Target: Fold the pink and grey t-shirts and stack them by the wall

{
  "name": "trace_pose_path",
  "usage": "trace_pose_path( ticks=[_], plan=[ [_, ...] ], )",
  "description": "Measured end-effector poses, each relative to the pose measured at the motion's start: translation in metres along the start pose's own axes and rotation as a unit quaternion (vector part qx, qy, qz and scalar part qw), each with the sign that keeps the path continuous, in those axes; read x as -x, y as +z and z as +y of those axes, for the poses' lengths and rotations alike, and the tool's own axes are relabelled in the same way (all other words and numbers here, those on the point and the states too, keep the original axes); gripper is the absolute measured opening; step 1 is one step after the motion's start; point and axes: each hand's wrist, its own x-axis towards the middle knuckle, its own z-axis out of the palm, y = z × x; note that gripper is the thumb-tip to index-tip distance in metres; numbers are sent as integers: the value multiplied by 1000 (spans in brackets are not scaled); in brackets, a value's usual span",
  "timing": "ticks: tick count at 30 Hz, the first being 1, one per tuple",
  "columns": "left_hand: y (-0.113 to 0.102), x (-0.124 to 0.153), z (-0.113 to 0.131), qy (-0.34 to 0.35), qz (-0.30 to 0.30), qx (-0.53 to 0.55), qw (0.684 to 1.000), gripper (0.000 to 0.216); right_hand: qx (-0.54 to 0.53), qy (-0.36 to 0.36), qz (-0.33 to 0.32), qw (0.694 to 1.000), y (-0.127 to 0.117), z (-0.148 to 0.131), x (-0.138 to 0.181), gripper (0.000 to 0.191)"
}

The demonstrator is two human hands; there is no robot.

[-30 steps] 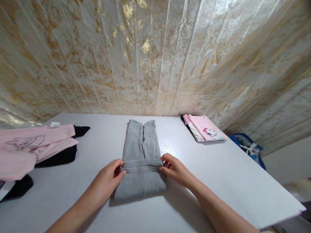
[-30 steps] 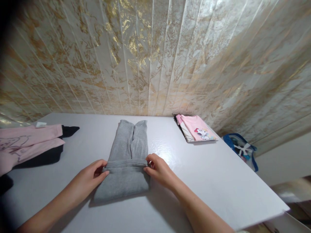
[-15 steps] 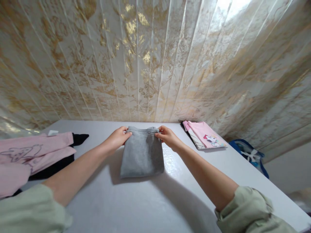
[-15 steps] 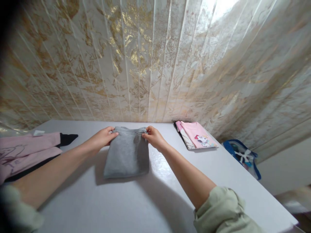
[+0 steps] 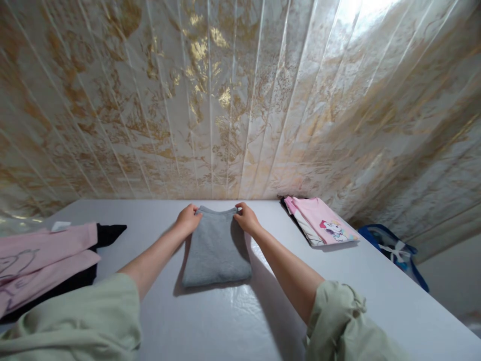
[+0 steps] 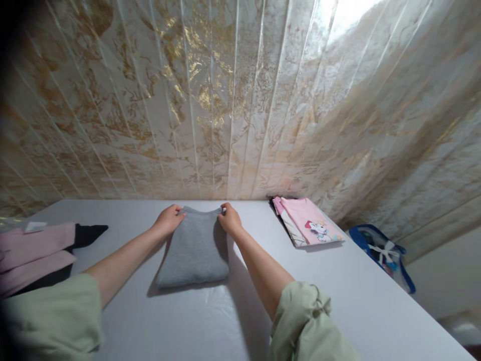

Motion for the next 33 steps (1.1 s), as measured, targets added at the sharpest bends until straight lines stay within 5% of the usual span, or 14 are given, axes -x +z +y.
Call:
trace_pose_path(
  ticks=[9,18,28,33],
  plan=[
    [6,-2,-7,25,28,-53,998,17,109,-27,29,993,9,-2,1,48],
    [7,-14,-9,19,32,-55,998,19,75,-20,40,996,10,-2,-13,29],
    [5,0,-5,77,72,-112,988,33,100,-40,67,992,11,7,-10,29],
    [17,33,25,207,25,-134,969,41,112,-72,89,987,-2,3,-10,33]
  ],
)
